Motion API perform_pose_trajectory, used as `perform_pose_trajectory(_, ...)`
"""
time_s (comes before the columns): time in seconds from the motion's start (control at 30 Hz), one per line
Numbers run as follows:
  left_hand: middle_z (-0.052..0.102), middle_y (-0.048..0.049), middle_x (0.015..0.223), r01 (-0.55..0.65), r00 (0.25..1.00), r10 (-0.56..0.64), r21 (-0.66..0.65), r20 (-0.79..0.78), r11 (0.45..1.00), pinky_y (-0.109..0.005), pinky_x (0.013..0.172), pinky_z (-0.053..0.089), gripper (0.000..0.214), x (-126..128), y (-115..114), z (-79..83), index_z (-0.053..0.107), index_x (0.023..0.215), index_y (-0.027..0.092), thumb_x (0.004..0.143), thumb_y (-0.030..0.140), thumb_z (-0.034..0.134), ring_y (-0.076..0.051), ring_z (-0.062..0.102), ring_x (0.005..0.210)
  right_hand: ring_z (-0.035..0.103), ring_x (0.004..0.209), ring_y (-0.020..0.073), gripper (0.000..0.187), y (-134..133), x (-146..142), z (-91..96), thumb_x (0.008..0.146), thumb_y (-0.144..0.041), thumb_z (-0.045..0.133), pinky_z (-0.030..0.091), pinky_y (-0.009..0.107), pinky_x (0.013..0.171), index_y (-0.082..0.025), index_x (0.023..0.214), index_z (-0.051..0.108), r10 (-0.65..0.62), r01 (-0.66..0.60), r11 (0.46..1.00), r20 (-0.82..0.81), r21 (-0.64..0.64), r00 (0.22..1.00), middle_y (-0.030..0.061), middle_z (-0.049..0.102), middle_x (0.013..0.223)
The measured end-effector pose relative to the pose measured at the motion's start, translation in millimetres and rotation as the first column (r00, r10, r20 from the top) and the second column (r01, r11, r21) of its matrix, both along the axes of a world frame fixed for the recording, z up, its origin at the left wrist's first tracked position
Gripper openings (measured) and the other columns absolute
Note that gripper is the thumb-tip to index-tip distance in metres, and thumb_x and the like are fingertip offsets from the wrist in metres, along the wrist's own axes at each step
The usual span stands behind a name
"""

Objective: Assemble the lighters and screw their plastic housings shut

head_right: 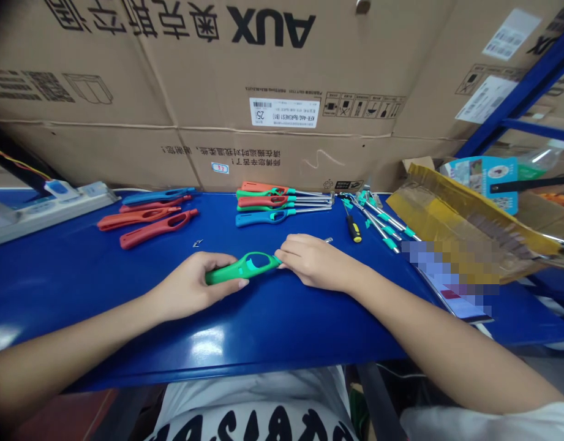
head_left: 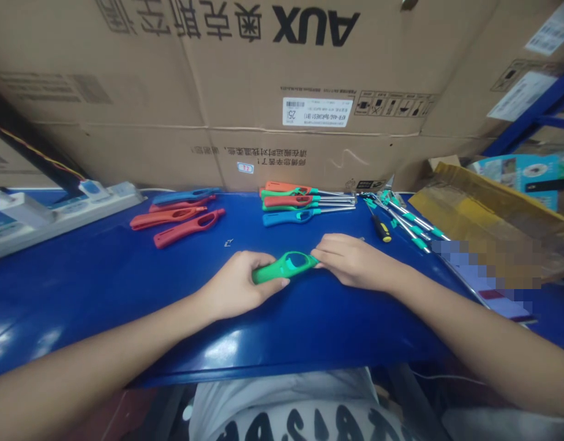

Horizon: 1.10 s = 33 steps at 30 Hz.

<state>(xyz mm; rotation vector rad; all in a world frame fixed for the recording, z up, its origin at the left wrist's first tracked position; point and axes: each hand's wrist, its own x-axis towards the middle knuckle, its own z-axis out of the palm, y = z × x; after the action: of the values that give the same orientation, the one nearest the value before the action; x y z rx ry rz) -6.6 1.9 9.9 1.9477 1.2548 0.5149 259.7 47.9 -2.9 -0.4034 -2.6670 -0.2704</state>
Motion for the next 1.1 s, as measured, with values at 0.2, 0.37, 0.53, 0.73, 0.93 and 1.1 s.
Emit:
perform_pose_trajectory(0.2, 0.046, 0.0050, 0.060, 0.021, 0.996, -0.015, 0.078, -0.083, 0.997, -0.024, 0.053, 0.028, 0.030, 0, -1, 0.7, 0.062, 0.068, 0.016, 0.084, 0.040, 0.066, -0.009, 0.037, 0.056, 0.057, 0.077, 0.0199, 0.019, -2, -4, -5.5, 0.102, -0.018, 0.048, 0.053, 0.034, 0.072, -0.010, 0.101, 0.066, 0.017, -0.017, 1.000, -0.015, -0.004, 1.000, 0.0114, 0.070, 0.084)
perform_pose_trajectory(0.37, 0.051, 0.0042, 0.055, -0.022, 0.984, 0.092, -0.400, 0.155, 0.916, -0.023, 0.041, 0.022, 0.034, 0, 6, 4.9, 0.059, 0.069, 0.016, 0.081, 0.046, 0.069, -0.007, 0.035, 0.042, 0.060, 0.080, 0.0211, 0.015, -3, -5, -3.4, 0.100, -0.012, 0.051, 0.054, 0.037, 0.075, -0.008, 0.105, 0.065, 0.037, -0.036, 0.999, -0.066, 0.029, 0.997, 0.0134, 0.071, 0.087)
perform_pose_trajectory(0.53, 0.050, 0.0045, 0.055, 0.025, 0.963, 0.115, -0.505, 0.244, 0.863, -0.023, 0.038, 0.018, 0.031, 1, 10, 3.2, 0.059, 0.071, 0.016, 0.080, 0.044, 0.070, -0.006, 0.030, 0.039, 0.062, 0.080, 0.0224, 0.016, -3, -4, -1.8, 0.099, -0.012, 0.050, 0.055, 0.039, 0.074, -0.008, 0.106, 0.065, 0.037, -0.035, 0.998, -0.044, 0.042, 0.998, 0.0141, 0.072, 0.087)
perform_pose_trajectory(0.73, 0.067, -0.0022, 0.077, 0.129, 0.982, -0.084, 0.273, -0.171, 0.953, -0.026, 0.062, 0.041, 0.024, -5, 10, -4.2, 0.069, 0.092, 0.017, 0.093, 0.039, 0.059, -0.016, 0.060, 0.068, 0.062, 0.085, 0.0219, 0.019, 9, -4, -7.5, 0.101, -0.023, 0.052, 0.055, 0.037, 0.078, -0.013, 0.106, 0.067, -0.025, 0.015, 0.994, -0.091, -0.113, 0.996, 0.0125, 0.071, 0.092)
perform_pose_trajectory(0.93, 0.068, -0.0071, 0.111, 0.244, 0.899, -0.028, 0.448, -0.437, 0.860, -0.033, 0.077, 0.051, 0.037, -8, 13, -7.3, 0.063, 0.126, 0.023, 0.103, 0.044, 0.044, -0.024, 0.067, 0.094, 0.062, 0.080, 0.0202, 0.019, 14, 1, -1.7, 0.099, -0.030, 0.057, 0.050, 0.033, 0.076, -0.016, 0.098, 0.070, -0.158, 0.149, 0.946, -0.007, -0.290, 0.987, 0.0073, 0.069, 0.084)
perform_pose_trajectory(1.1, 0.063, -0.0092, 0.114, 0.260, 0.898, -0.044, 0.447, -0.438, 0.856, -0.038, 0.088, 0.052, 0.040, -7, 15, -7.1, 0.058, 0.131, 0.021, 0.104, 0.046, 0.042, -0.026, 0.063, 0.104, 0.061, 0.079, 0.0197, 0.020, 14, 7, 3.9, 0.099, -0.030, 0.057, 0.047, 0.032, 0.074, -0.016, 0.101, 0.072, -0.193, 0.195, 0.939, 0.037, -0.282, 0.981, 0.0067, 0.070, 0.085)
